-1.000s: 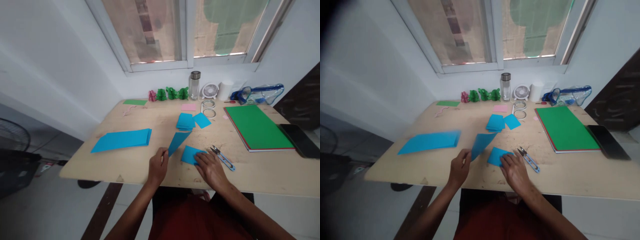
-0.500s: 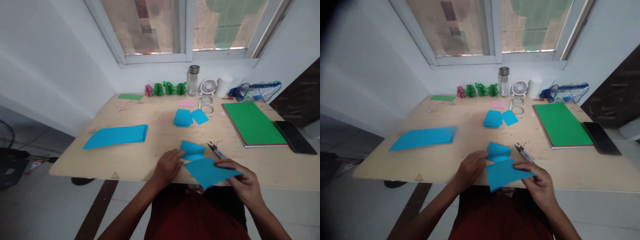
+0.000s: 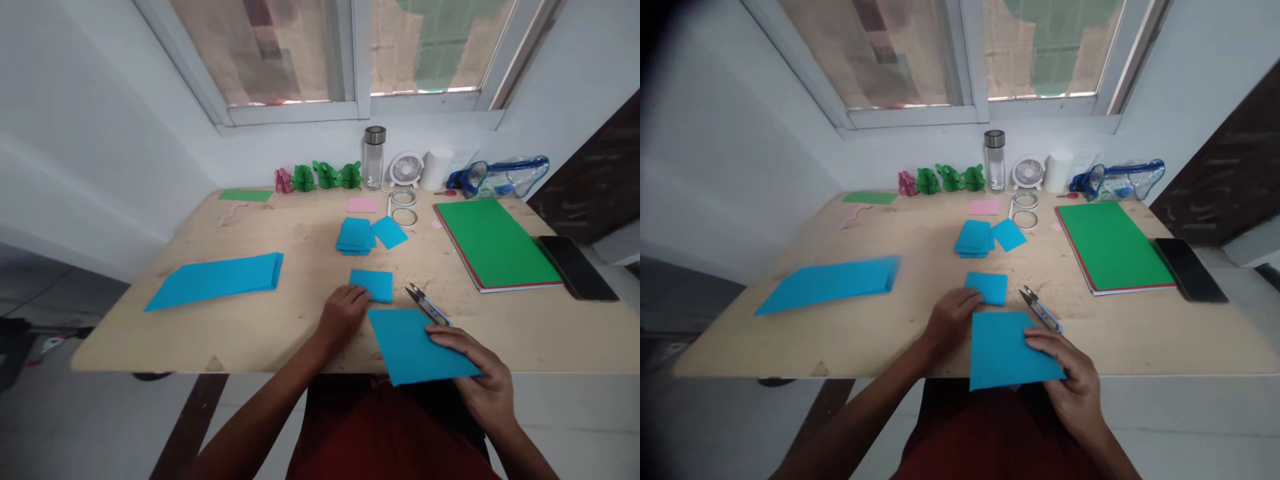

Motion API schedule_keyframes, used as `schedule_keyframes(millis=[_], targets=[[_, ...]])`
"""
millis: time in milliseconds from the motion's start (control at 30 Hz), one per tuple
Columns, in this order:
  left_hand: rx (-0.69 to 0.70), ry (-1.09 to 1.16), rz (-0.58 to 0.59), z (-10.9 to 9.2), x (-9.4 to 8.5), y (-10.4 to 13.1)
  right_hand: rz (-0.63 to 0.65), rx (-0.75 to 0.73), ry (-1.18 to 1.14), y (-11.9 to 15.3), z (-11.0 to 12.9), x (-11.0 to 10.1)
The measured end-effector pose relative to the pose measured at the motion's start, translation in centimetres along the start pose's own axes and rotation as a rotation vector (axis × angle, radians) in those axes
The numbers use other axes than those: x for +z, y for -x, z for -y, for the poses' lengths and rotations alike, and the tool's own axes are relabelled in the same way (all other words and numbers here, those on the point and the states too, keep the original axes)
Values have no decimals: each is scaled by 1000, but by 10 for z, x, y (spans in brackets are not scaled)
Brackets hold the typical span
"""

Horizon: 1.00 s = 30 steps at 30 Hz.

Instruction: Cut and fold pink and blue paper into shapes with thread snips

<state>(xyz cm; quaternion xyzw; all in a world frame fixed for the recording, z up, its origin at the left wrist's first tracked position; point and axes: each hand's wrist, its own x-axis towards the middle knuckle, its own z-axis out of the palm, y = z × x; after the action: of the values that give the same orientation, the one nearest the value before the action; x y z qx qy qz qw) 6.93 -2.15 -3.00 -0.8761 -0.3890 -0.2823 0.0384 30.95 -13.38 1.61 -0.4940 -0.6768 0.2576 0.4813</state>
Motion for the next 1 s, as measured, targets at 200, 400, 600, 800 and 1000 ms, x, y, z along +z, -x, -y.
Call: schedule_keyframes(millis=[200,400,600,800,1000], targets=[[-155,243,2,-31,-33,46,141,-140,183,12,-27,24],[-7,400,144,-52,-34,66,208,-176,301,28,-36,31],[-123,629,216,-43,-42,60,194,22,291,22,-33,29],[-346,800,221,-41,-45,56,228,338,199,5,-23,27],[-602,786,90,-56,-38,50,238,424,86,-2,-15,25]])
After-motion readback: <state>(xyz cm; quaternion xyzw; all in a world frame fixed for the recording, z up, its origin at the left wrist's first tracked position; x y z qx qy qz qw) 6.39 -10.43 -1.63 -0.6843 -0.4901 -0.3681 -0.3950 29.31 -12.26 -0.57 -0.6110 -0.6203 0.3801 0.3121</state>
